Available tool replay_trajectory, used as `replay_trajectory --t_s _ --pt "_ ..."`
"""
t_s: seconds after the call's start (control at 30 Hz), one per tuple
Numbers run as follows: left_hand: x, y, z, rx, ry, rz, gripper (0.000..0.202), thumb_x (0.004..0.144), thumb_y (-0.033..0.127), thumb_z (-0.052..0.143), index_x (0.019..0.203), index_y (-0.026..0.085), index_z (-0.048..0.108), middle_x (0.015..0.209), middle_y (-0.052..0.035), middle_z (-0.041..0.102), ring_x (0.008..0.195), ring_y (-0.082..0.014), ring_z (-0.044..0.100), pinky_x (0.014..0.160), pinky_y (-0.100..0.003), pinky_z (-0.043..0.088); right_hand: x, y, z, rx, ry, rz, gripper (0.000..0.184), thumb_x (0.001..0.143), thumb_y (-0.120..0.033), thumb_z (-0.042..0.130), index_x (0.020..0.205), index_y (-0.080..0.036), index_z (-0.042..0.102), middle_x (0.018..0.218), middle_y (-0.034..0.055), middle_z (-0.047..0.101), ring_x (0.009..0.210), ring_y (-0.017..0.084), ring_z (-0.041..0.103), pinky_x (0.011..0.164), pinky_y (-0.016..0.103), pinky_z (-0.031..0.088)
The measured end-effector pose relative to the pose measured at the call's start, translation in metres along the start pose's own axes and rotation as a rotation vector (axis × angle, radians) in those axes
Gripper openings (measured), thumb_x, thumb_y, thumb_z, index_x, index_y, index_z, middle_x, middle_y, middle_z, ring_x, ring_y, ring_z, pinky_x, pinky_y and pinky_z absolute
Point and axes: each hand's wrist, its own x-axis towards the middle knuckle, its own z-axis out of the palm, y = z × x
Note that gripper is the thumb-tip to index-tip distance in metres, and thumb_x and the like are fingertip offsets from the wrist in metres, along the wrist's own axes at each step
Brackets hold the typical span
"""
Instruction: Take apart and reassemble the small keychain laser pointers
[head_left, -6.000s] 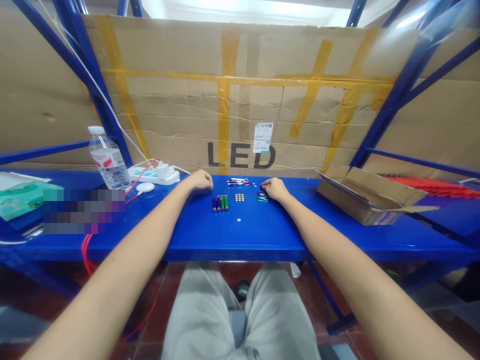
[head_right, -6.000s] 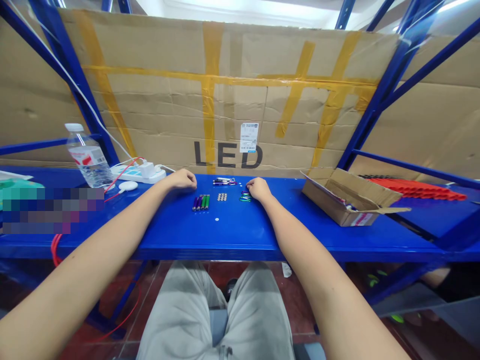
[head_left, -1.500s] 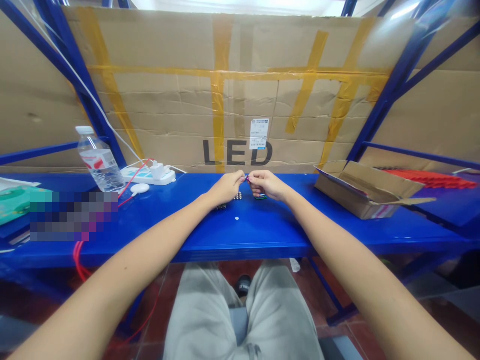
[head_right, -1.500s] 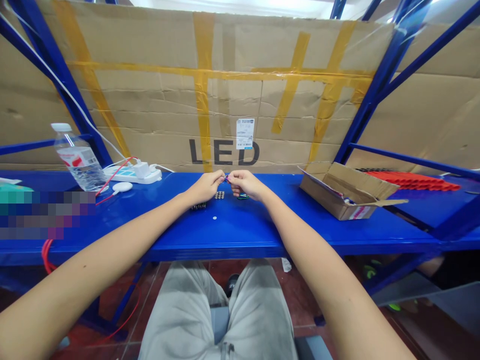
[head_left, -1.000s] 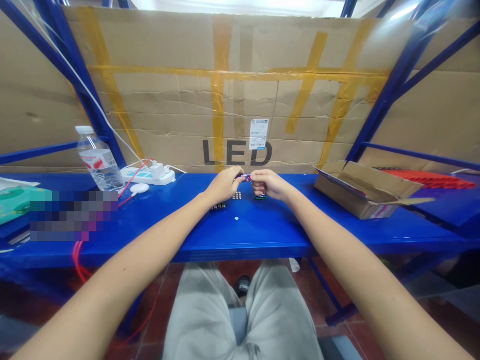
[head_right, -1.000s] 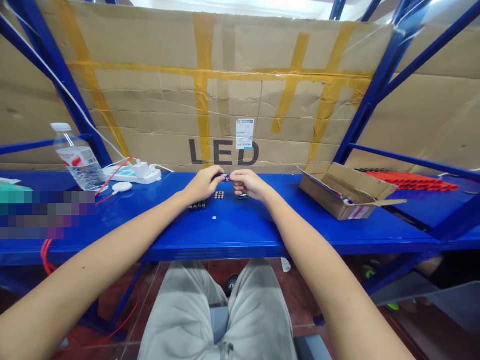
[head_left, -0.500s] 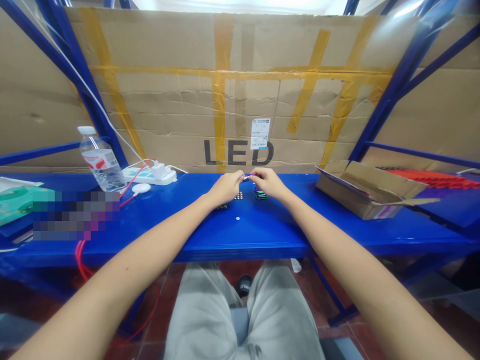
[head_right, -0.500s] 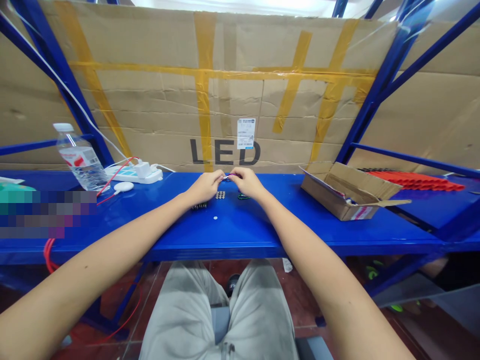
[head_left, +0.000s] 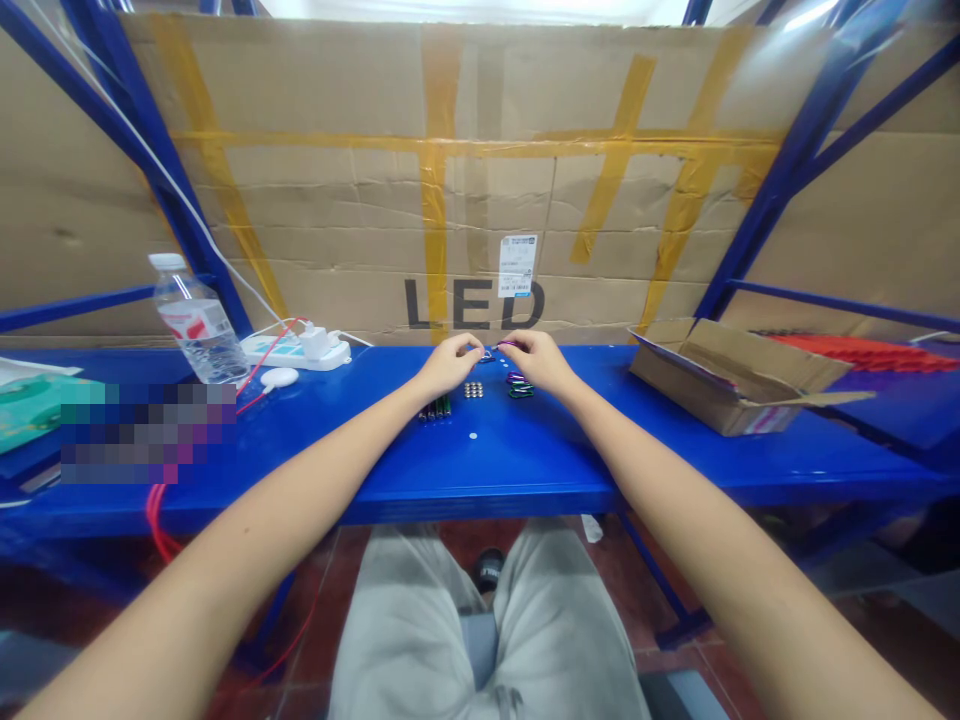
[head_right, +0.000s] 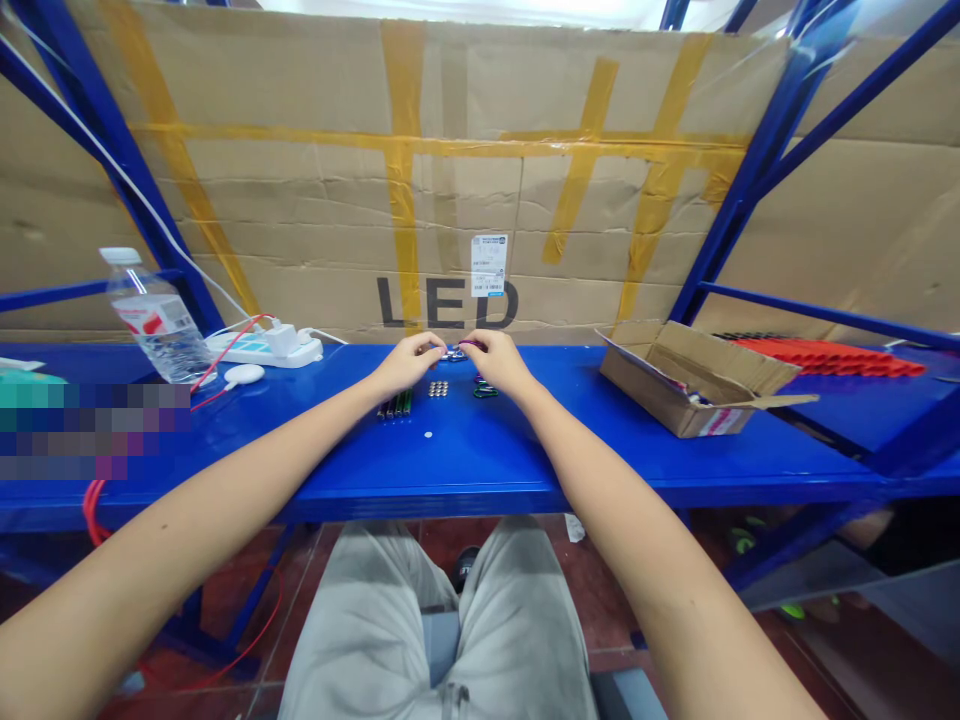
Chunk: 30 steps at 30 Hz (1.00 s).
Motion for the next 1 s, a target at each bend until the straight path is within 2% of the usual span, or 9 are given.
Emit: replay_trajectory --t_s 0.1,0.17,0.27,0.37,0.6,1.0 --pt "0.004 -0.005 -0.01 0.267 -0.036 0.069 0.016 0.086 0.025 0.056 0.091 0.018 0.07 0.085 -0.0031 0.07 0.079 -0.0172 0.061 0.074 -0.028 0.045 0.001 0.006 -0.001 -0.043 -0.004 0.034 0.019 0.084 -0.029 0.06 0.079 -0.015 0.071 0.077 0.0059 0.072 0.074 0.02 0.061 0.069 0.03 0.042" --pt "0.01 -0.009 -0.015 0.47 -0.146 0.182 0.018 0.083 0.02 0.055 0.092 0.018 0.071 0.093 -0.0049 0.072 0.086 -0.0192 0.062 0.078 -0.029 0.044 0.001 0.009 -0.002 -0.062 -0.016 0.049 0.019 0.085 -0.028 0.06 0.079 -0.014 0.071 0.077 0.0055 0.072 0.073 0.019 0.06 0.068 0.029 0.042" --pt "0.022 -0.01 -0.018 0.72 -0.352 0.346 0.021 0.083 0.016 0.053 0.088 0.017 0.073 0.088 -0.0071 0.071 0.085 -0.0204 0.062 0.077 -0.029 0.043 0.002 0.012 -0.004 -0.1 -0.036 0.069 0.019 0.085 -0.027 0.06 0.078 -0.013 0.072 0.074 0.0054 0.07 0.071 0.018 0.059 0.066 0.028 0.04" --pt "0.032 -0.009 -0.015 0.858 -0.478 0.401 0.023 0.082 0.013 0.051 0.083 0.018 0.073 0.079 -0.0077 0.067 0.077 -0.0199 0.059 0.07 -0.029 0.04 0.002 0.013 -0.005 -0.135 -0.046 0.078 0.019 0.085 -0.026 0.06 0.077 -0.013 0.072 0.074 0.0056 0.07 0.071 0.017 0.058 0.066 0.028 0.039" --pt "0.044 -0.007 -0.006 0.926 -0.558 0.425 0.025 0.083 0.014 0.051 0.085 0.021 0.075 0.076 -0.0067 0.062 0.074 -0.0194 0.057 0.067 -0.03 0.037 0.003 0.015 -0.005 -0.17 -0.051 0.073 0.019 0.085 -0.026 0.06 0.077 -0.014 0.072 0.073 0.0048 0.07 0.07 0.017 0.057 0.065 0.027 0.039" --pt "0.047 -0.007 -0.005 0.956 -0.582 0.41 0.023 0.078 0.012 0.055 0.081 0.02 0.076 0.073 -0.006 0.066 0.07 -0.018 0.057 0.066 -0.029 0.037 0.003 0.017 -0.005 -0.191 -0.092 0.079 0.019 0.086 -0.026 0.06 0.081 -0.014 0.074 0.075 0.0045 0.071 0.07 0.016 0.057 0.065 0.027 0.039"
